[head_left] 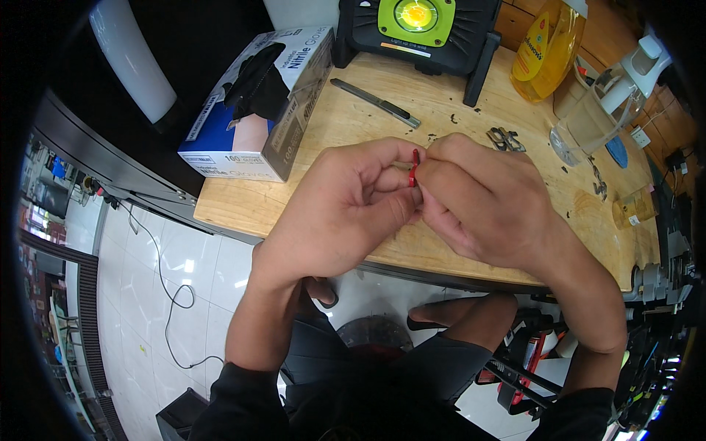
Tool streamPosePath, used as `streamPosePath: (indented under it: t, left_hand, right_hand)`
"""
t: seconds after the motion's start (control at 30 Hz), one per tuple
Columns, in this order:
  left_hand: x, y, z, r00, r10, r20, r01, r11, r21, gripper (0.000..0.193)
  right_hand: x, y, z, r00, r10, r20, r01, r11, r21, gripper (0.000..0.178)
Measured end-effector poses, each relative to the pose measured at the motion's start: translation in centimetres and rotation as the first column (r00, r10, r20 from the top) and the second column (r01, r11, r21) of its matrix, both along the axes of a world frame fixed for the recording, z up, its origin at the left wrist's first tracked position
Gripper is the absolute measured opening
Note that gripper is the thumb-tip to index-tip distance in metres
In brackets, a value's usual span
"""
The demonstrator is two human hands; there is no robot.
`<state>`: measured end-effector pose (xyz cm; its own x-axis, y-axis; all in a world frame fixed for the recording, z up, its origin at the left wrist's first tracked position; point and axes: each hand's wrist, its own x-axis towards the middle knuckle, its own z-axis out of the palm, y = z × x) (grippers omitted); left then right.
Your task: The person manipulates a small red electronic component, peeling back a protective layer and inspecting the internal parts. They then use a metal file to smooth the edges of a small metal piece on a wooden workbench.
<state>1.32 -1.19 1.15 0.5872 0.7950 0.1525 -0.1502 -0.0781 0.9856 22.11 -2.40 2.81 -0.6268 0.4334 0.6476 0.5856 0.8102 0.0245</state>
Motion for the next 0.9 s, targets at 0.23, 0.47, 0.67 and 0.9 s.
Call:
streamPosePath:
  t: [0.23, 0.47, 0.67, 0.9]
  left_hand:
    - [-0.2, 0.2, 0.4, 0.999, -0.010, -0.043, 0.011, 1.000, 0.025, 0.032]
    - [0.0, 0.1, -0.4, 0.997, 0.067, -0.031, -0.065, 0.996, 0.067, 0.029]
    - [0.0, 0.0, -0.1, 0.996, 0.080, -0.045, -0.077, 0.994, 0.078, 0.026]
    - [-0.2, 0.1, 0.2, 0.999, 0.038, -0.008, -0.038, 0.996, 0.080, 0.026]
  right_hand:
    - [0.0, 0.7, -0.8, 0.996, 0.048, -0.076, -0.044, 0.998, 0.048, 0.025]
    - [-0.4, 1.0, -1.0, 0.995, 0.013, -0.097, -0.006, 0.997, 0.072, 0.025]
    - [-0.7, 1.0, -0.8, 0.982, 0.004, -0.187, -0.004, 1.000, 0.000, 0.022]
    - [-0.9, 1.0, -0.9, 0.960, -0.011, -0.279, -0.008, 0.998, -0.068, 0.018]
